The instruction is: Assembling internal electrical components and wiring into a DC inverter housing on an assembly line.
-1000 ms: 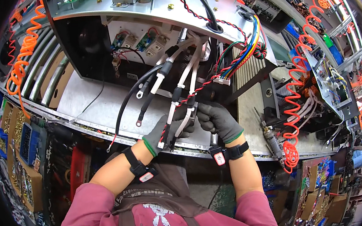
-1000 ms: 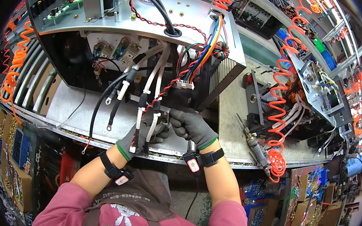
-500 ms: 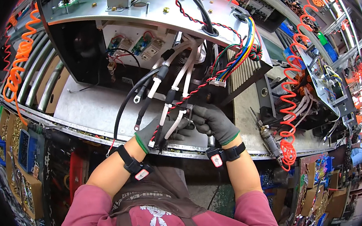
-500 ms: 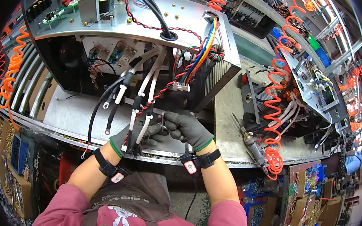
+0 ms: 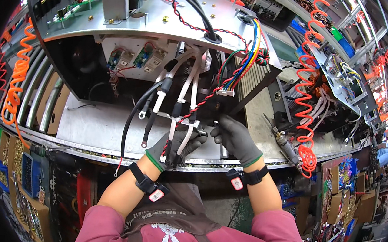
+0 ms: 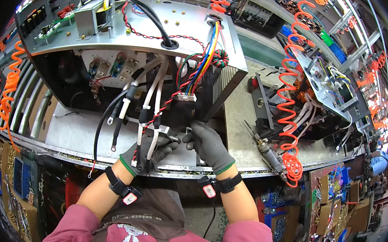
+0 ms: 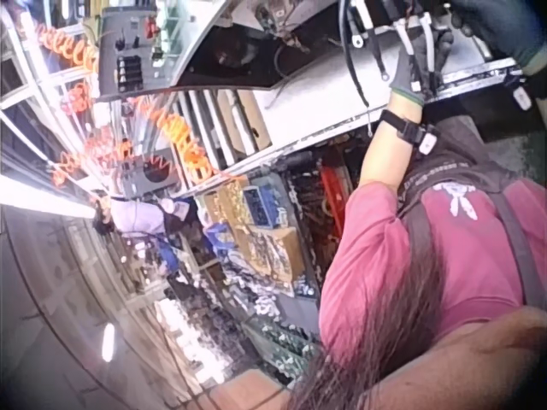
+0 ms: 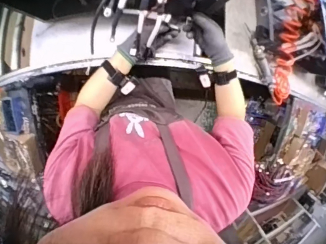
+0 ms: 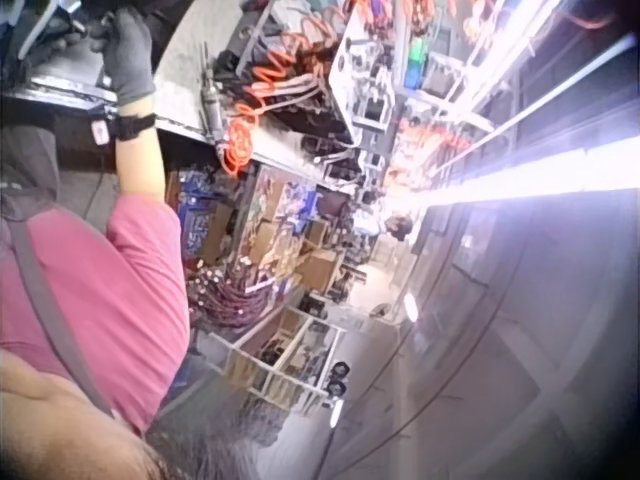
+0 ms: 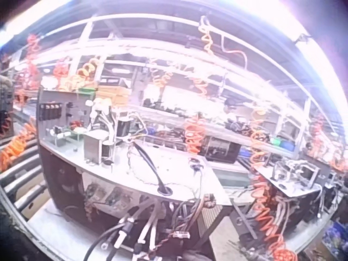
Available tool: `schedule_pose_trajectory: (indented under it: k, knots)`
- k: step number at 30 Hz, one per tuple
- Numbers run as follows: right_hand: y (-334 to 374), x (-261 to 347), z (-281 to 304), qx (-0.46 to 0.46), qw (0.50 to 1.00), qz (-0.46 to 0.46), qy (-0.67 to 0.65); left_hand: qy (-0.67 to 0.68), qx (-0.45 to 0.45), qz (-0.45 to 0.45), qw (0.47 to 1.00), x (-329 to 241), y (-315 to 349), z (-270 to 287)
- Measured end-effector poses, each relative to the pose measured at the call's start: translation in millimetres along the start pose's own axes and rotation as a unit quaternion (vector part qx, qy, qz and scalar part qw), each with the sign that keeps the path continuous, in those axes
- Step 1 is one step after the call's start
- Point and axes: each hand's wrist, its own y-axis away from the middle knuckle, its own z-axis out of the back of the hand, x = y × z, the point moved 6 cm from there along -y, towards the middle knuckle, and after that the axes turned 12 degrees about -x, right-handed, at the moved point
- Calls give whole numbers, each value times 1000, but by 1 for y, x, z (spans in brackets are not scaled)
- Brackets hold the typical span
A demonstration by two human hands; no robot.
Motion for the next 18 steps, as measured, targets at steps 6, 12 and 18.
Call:
schedule_pose_trajectory:
  k: [6, 12, 18]
  knots:
    - [23, 1, 0, -61, 969, 218, 99, 125, -54, 138, 981, 12, 3, -6]
    - [37, -13, -2, -165, 914, 331, 166, 447, -77, 341, 824, 45, 16, -22]
    - [45, -24, -9, -201, 893, 371, 155, 422, -81, 284, 857, 32, 11, -24]
